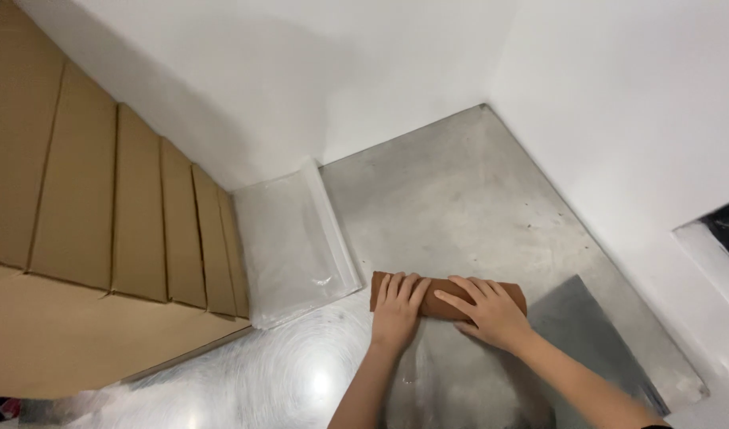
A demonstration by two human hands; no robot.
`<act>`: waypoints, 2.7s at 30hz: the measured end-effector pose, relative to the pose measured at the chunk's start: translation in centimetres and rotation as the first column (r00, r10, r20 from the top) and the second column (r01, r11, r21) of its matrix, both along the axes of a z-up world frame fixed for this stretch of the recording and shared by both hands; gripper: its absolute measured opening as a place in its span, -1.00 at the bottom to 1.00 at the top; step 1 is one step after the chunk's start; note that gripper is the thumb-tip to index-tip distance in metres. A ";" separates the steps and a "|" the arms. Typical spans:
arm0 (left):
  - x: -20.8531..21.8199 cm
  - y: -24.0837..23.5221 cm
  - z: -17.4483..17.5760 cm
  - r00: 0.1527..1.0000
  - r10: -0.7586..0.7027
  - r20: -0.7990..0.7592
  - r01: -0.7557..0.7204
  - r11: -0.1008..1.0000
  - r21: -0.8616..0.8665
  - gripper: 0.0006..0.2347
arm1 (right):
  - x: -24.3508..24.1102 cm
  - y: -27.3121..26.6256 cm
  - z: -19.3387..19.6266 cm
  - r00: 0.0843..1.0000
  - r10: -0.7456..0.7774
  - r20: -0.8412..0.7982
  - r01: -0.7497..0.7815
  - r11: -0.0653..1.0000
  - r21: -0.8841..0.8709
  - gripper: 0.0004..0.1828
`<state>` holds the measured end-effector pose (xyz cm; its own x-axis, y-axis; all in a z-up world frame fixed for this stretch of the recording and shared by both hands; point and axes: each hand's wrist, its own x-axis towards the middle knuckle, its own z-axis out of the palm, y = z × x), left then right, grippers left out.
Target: The person takes a brown garment and a pink garment from a clothing rack, one at a time. They unfold each item on a metal table, smooth it out, and fold it into a compact rectangle. The folded garments are placed on the table.
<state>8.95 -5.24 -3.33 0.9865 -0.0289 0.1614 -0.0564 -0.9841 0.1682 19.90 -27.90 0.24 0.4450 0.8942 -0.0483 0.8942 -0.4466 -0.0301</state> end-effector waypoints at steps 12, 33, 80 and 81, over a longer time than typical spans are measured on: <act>2.5 -13.2 3.2 0.947 0.037 -0.318 -0.020 0.998 0.058 -0.30 | -2.8 -14.0 -0.8 0.811 -0.559 0.174 0.574 0.817 -0.051 -0.08; -0.1 -18.5 4.6 0.816 -0.012 -0.578 -0.154 0.959 -0.237 -0.45 | -0.4 -21.9 0.6 0.720 -0.686 0.106 0.657 0.722 0.217 -0.25; -3.4 -13.5 4.3 0.832 0.265 -0.488 -0.465 0.813 -0.350 -0.49 | 2.2 -19.0 4.9 0.767 -0.632 -0.106 0.641 0.754 0.143 -0.26; -4.2 -12.7 4.7 0.845 0.288 -0.450 -0.478 0.784 -0.396 -0.50 | 2.0 -17.5 5.8 0.777 -0.613 -0.142 0.630 0.761 0.156 -0.26</act>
